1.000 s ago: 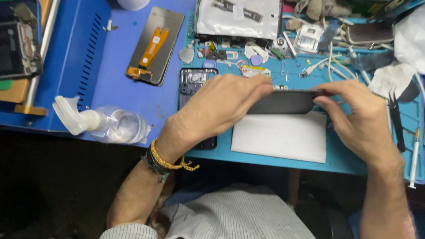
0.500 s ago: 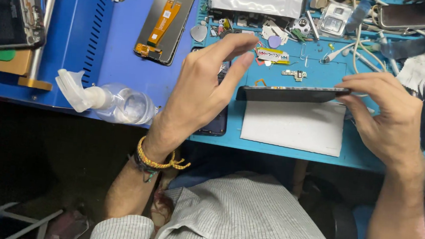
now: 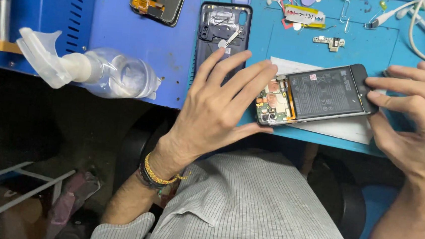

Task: Disassembling and repairing internal components of a mobile phone using precision tools

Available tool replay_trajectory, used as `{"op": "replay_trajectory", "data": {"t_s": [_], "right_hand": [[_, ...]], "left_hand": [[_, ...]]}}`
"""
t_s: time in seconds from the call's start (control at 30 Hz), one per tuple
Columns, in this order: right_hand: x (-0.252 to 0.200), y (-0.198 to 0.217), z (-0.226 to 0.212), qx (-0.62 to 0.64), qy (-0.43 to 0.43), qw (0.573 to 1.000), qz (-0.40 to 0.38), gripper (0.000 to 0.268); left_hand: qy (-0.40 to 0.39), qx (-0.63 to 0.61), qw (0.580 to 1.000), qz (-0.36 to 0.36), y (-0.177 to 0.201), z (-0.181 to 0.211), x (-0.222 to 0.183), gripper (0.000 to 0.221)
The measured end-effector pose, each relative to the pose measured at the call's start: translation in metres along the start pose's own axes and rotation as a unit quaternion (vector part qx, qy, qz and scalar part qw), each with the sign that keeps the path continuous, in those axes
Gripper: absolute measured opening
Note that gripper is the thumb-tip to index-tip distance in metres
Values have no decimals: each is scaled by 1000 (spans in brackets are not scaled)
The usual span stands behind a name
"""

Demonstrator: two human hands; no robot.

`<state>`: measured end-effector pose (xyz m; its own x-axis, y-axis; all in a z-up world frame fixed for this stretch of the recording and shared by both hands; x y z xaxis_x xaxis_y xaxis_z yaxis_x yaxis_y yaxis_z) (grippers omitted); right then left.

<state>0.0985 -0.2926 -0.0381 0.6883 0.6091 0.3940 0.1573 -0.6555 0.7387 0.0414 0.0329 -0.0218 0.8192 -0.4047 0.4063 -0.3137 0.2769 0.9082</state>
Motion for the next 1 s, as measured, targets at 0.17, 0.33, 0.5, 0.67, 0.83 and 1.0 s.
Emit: {"op": "replay_trajectory", "data": {"t_s": [0.17, 0.33, 0.5, 0.67, 0.83, 1.0], "right_hand": [[4, 0, -4, 2, 8, 1000, 6, 21], [5, 0, -4, 7, 16, 1000, 13, 17], [3, -1, -2, 6, 15, 1000, 24, 18], [6, 0, -4, -2, 15, 1000, 22, 17], [6, 0, -3, -3, 15, 1000, 27, 18], [4, -1, -2, -1, 11, 1000, 28, 17]], "left_hand": [[6, -54, 999, 2, -6, 5, 6, 86], [-4, -132, 991, -3, -9, 8, 1, 89], [-68, -217, 974, 19, -5, 11, 0, 60], [-69, -167, 984, -4, -4, 8, 1, 54], [-10, -125, 992, -36, -6, -3, 0, 102], [-14, -53, 998, -13, 1, -9, 5, 101]]}}
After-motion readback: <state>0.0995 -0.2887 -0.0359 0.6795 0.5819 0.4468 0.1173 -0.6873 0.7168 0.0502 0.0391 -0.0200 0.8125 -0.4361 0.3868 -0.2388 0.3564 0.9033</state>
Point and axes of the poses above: each hand's wrist, its own x-axis towards the middle knuckle, its own y-axis out of the back of the hand, z = x × y, the point moved 3 cm from there along x, towards the middle knuckle, and after that the axes turned 8 degrees about x, right-handed, at the moved point
